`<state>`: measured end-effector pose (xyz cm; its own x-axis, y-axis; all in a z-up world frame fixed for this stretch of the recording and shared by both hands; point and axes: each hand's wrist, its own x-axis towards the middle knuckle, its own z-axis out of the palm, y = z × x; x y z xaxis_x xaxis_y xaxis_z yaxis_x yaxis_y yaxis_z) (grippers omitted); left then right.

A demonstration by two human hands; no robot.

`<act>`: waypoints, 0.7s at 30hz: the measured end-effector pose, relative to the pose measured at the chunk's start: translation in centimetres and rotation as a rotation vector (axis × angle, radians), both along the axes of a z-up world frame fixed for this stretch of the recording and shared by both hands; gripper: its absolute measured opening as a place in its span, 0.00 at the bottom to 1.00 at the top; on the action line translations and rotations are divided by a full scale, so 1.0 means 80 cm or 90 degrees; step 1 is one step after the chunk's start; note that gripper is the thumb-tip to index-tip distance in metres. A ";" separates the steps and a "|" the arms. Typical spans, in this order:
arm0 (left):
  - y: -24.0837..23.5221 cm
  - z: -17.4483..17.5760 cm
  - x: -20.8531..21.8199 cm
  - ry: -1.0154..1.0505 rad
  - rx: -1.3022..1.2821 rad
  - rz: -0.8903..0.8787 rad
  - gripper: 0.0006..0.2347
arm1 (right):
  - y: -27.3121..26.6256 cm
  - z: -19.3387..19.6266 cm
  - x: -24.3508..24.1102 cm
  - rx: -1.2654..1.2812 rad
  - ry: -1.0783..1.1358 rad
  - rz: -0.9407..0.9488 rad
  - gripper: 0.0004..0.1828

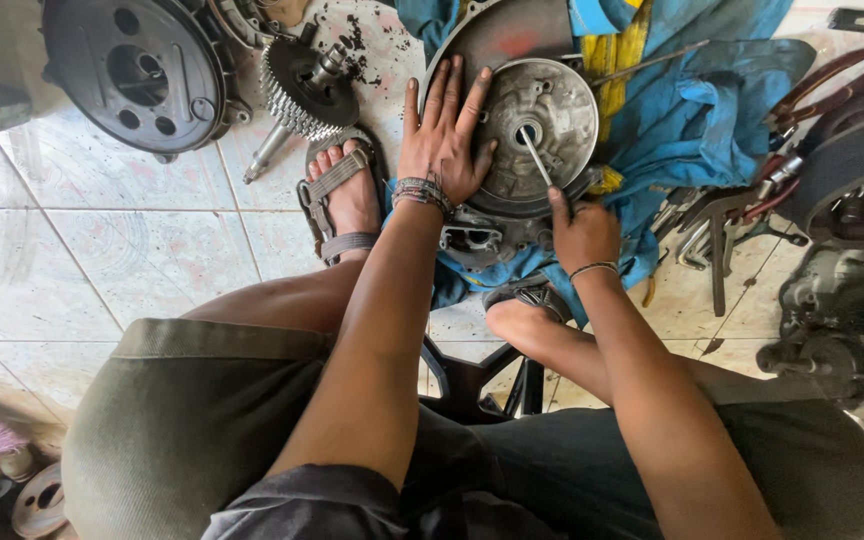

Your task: The person uses a screwdriver to scrape and clean the inside of a circular metal engine part. They then place the part down and pick up a larger engine casing, manipulating it with both hands. Finally, they handle a small metal ring, inspecting it closely.

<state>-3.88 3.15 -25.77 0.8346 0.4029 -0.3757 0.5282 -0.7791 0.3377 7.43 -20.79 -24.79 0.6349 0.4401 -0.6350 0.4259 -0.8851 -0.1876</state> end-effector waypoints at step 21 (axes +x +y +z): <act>0.004 -0.002 -0.005 0.003 -0.005 -0.003 0.35 | -0.016 0.005 0.000 0.108 0.066 0.017 0.32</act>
